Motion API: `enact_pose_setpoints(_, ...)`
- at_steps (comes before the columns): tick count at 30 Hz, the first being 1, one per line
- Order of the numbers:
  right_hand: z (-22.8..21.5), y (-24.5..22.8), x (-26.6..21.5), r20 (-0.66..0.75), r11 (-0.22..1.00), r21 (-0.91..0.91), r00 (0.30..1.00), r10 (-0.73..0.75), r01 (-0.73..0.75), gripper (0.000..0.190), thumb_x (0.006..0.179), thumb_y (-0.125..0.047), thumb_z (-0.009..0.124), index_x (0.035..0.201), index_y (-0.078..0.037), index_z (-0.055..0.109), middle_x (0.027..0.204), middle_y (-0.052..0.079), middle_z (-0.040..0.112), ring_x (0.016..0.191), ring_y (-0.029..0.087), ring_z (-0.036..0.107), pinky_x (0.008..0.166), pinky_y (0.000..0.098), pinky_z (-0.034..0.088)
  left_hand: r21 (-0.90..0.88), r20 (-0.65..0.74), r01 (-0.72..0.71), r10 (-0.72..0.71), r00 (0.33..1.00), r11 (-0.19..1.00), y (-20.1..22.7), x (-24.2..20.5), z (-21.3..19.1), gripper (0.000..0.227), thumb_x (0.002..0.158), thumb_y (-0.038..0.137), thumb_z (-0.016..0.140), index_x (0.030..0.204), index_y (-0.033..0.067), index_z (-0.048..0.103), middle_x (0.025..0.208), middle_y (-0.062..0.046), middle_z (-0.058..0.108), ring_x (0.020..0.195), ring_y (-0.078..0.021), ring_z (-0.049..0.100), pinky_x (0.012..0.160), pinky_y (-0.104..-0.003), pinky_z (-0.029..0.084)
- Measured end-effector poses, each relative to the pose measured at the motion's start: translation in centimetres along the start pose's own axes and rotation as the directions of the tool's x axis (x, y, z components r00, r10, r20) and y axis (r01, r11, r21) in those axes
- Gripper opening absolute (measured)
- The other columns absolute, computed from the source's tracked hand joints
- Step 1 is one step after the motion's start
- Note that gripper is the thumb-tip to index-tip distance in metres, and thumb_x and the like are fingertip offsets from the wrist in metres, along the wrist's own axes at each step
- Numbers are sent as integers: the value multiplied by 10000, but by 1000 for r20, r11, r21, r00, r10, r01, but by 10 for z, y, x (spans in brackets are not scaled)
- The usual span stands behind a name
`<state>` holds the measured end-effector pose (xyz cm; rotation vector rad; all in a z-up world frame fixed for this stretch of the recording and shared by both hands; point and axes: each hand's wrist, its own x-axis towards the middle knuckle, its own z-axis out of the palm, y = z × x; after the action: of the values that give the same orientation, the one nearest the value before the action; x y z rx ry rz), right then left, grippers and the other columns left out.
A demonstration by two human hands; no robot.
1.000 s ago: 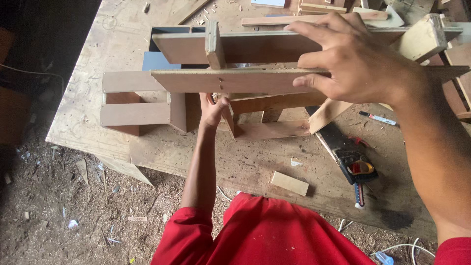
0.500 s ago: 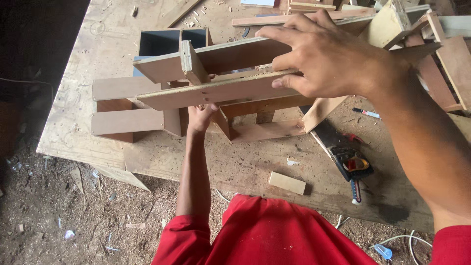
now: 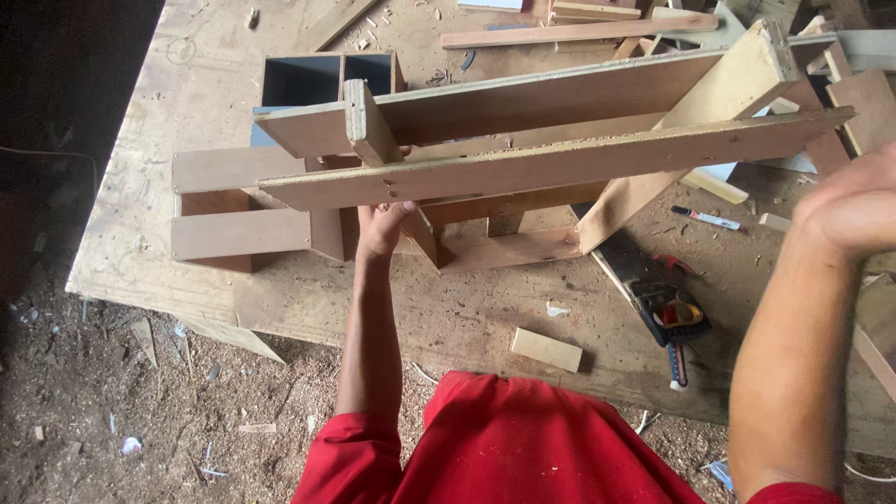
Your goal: The person assembles a wooden box by fitting side panels and a bottom piece into a frame, then inserts a small wooden divider. They mark the divider with a marker and secure it with nails using a hammer. The person also handles a plastic bag of nails and positions additional wooden components.
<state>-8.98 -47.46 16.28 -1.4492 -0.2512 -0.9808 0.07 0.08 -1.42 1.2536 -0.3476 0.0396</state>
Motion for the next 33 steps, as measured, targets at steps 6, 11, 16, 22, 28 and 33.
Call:
enact_pose_setpoints(6,-25,120,-100,232,911,153,910,344,-383,1175,816,-402,893,1681,-146,140,1703,75,343,1588,174,348,1324,383,316,-119,27,-17,21,999,993,3,7,2,786,826,229,879,1466,-29,501,1389,-160,603,1272,-271,580,1124,-436,462)
enact_pose_setpoints(11,-29,167,-98,425,867,-19,781,457,-498,506,957,-287,860,1194,16,532,1080,102,550,1063,204,513,975,350,406,-115,-11,-10,9,1000,993,-7,7,-9,726,842,184,861,1444,-29,516,1354,-153,615,1244,-271,592,1099,-435,480)
enact_pose_setpoints(16,-12,152,-98,301,851,89,828,473,-518,599,896,-267,857,1329,-29,520,1158,23,558,1123,157,525,1016,324,417,-159,-155,-8,-17,988,987,-24,0,-13,698,756,140,841,1355,82,488,1227,-115,622,1140,-234,626,1007,-431,547)
enact_pose_setpoints(22,-3,94,-101,269,853,166,855,444,-495,720,884,-304,871,1464,-75,512,1247,30,593,1222,165,567,1094,332,460,-128,5,-19,20,1000,992,-8,-10,0,512,845,107,802,1304,-11,608,1152,-96,675,1078,-203,644,997,-375,537)
enact_pose_setpoints(28,-18,77,-106,231,848,153,853,468,-507,839,865,-313,891,1529,-85,431,1383,42,548,1351,194,507,1183,366,417,-113,-5,-16,15,1000,993,0,-2,24,599,794,157,830,1325,0,604,1178,-81,665,1064,-190,631,976,-368,523)
enact_pose_setpoints(33,-26,78,-106,291,843,132,833,470,-521,855,855,-318,877,1541,-75,428,1378,50,529,1400,214,466,1229,386,360,-102,-52,-39,34,998,994,-20,4,13,639,791,161,864,1316,-7,543,1143,-88,655,1067,-209,640,992,-386,544)
